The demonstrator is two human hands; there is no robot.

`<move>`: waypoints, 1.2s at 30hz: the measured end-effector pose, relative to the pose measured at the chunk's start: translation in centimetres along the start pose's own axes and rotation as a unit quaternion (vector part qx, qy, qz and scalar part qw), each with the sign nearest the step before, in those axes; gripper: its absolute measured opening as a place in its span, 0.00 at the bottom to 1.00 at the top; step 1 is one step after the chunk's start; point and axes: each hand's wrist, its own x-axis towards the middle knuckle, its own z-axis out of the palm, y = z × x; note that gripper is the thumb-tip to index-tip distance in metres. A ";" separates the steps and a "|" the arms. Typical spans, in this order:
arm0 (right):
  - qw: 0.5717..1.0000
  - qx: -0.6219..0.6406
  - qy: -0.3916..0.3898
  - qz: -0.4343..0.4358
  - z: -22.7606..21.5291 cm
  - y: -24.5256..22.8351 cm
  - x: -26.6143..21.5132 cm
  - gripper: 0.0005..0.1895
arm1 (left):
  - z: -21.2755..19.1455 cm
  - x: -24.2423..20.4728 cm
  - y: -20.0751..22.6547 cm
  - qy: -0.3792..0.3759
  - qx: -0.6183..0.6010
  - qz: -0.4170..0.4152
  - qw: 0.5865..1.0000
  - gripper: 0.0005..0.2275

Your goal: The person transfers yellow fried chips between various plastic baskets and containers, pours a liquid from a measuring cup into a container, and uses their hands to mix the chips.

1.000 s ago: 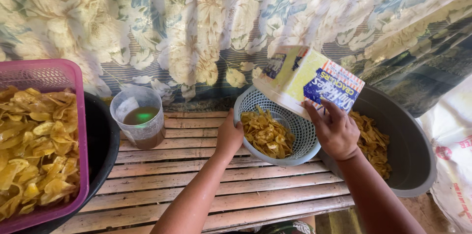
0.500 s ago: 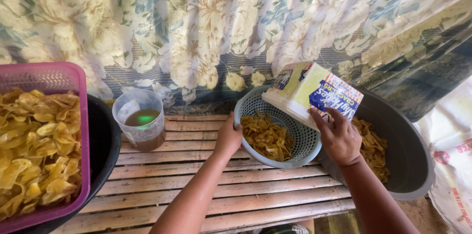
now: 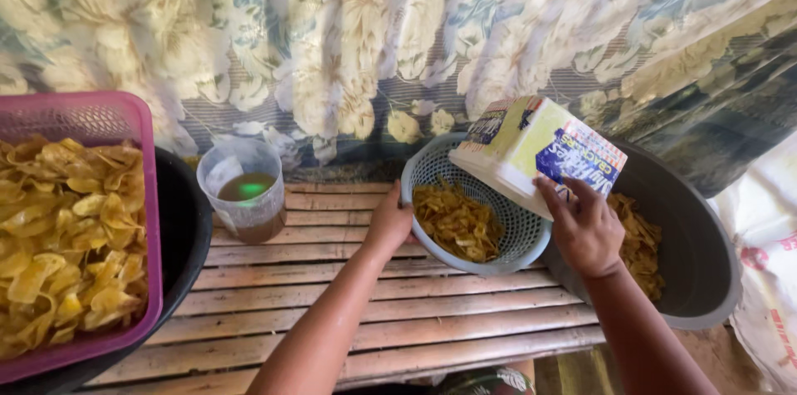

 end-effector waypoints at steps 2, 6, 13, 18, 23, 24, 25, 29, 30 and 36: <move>0.999 0.018 0.043 0.002 -0.3 -0.2 0.0 0.27 | 0.2 -0.4 0.1 0.006 -0.007 0.004 1.000 0.28; 0.998 0.011 -0.015 0.067 0.3 -0.4 -0.5 0.27 | -0.1 -0.3 -0.9 -0.011 -0.049 0.051 0.997 0.24; 0.909 0.195 0.075 0.361 2.3 1.1 -1.1 0.33 | -4.9 -3.2 -5.1 0.100 -0.324 0.007 0.941 0.38; 0.582 0.546 0.075 0.598 0.6 0.0 4.1 0.39 | -13.8 -6.9 -6.4 0.271 -0.505 0.069 0.816 0.42; 0.516 0.594 -0.086 0.611 -2.7 -7.4 8.6 0.41 | -18.1 -3.5 -7.3 0.233 -0.528 0.104 0.810 0.38; 0.515 0.619 -0.109 0.582 -2.6 -8.9 8.9 0.42 | -18.9 -2.7 -7.6 0.225 -0.526 0.103 0.814 0.36; 0.492 0.630 -0.142 0.584 -2.5 -10.4 9.0 0.42 | -19.7 -1.9 -7.9 0.217 -0.524 0.101 0.818 0.35; 0.421 0.664 -0.244 0.568 -1.6 -16.0 6.4 0.41 | -23.4 1.1 -8.7 0.156 -0.510 0.032 0.845 0.24; 0.429 0.687 -0.232 0.539 -0.8 -17.2 5.5 0.40 | -23.7 1.2 -9.1 0.154 -0.509 0.006 0.847 0.22; 0.539 0.643 -0.281 0.466 2.8 -21.8 4.1 0.35 | -22.1 -3.5 -7.9 0.115 -0.455 -0.083 0.879 0.29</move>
